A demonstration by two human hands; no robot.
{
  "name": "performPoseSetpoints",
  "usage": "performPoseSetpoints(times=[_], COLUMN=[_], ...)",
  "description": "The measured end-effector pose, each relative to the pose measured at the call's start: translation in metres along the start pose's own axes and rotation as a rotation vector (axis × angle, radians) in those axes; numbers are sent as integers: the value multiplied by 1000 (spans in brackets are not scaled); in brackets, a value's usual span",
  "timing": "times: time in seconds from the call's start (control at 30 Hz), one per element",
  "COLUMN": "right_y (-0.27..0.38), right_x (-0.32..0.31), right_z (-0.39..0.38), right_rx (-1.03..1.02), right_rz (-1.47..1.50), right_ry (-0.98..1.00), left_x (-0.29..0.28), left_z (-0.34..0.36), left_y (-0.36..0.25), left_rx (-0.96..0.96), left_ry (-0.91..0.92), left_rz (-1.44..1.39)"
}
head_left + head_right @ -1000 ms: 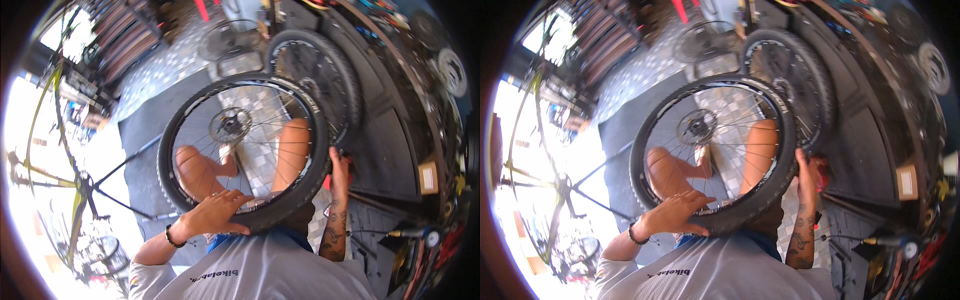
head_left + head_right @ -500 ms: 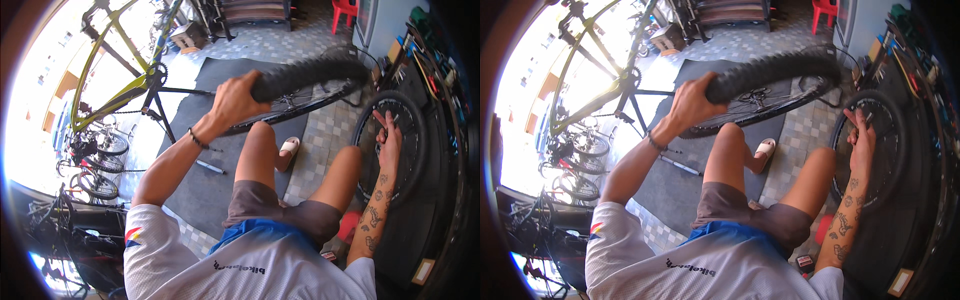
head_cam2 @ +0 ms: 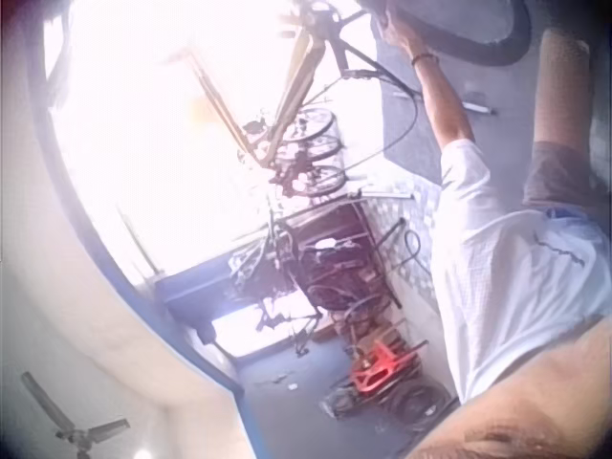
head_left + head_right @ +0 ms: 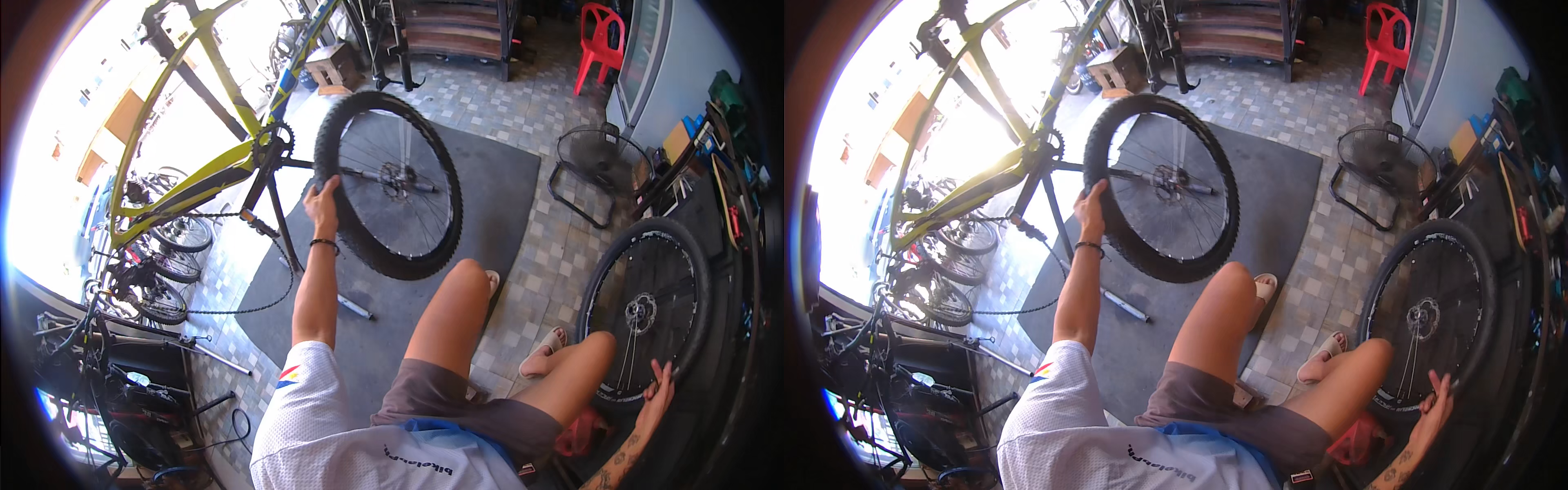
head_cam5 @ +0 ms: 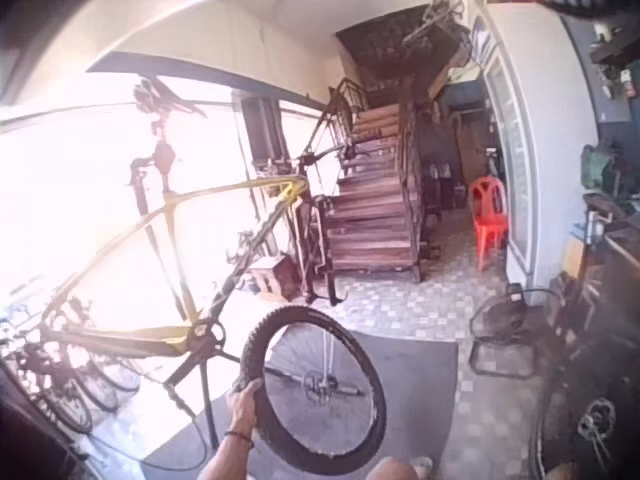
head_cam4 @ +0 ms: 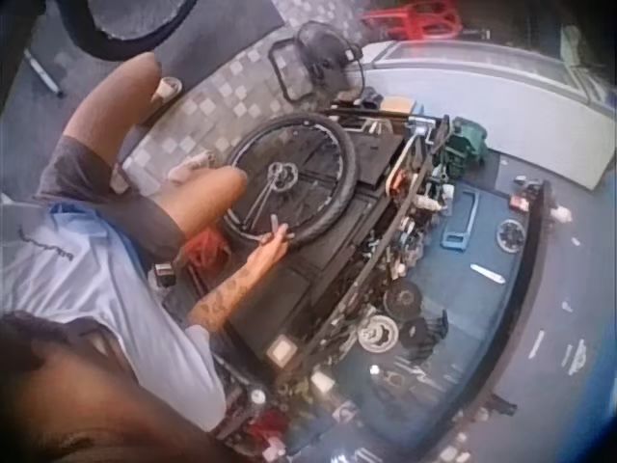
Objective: The person is repairing a bicycle wheel by removing the axle, adjusting the hub, and reassembling components. They use various tools to tighten and align parts, then place the wheel on the floor.
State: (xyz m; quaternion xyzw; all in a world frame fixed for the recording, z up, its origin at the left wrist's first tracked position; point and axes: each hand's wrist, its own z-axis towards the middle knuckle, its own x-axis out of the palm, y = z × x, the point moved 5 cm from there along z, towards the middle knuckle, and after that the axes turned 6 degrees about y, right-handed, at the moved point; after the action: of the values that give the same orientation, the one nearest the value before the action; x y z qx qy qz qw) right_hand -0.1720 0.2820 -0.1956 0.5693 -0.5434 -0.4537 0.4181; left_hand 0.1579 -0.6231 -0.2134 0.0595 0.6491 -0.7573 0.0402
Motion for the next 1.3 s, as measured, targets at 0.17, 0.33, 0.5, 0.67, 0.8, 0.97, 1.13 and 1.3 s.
performPoseSetpoints(times=[0.17,0.33,0.5,0.67,0.8,0.97,1.13,1.3], right_y=[-19,-26,-2,16,14,-9,-18,3], right_x=[-69,-152,-189,-183,-157,-134,-120,-81], right_z=[18,71,109,108,103,111,119,99], right_rx=[46,2,-333,-297,-205,-123,-26,-47], right_rz=[-248,-405,-884,-1394,-1497,-1388,-1440,-1330], right_ry=[-172,-354,-309,-566,-645,-536,-580,-443], left_x=[-45,-90,-121,-142,-120,-13,110,209], left_z=[62,104,137,163,154,55,-99,-214], left_y=[45,53,61,64,68,105,97,4], left_rx=[10,87,39,-248,-2,357,382,527], left_ry=[-24,-21,-184,-258,-343,-132,462,799], left_rz=[-253,33,678,1184,1101,1027,578,408])
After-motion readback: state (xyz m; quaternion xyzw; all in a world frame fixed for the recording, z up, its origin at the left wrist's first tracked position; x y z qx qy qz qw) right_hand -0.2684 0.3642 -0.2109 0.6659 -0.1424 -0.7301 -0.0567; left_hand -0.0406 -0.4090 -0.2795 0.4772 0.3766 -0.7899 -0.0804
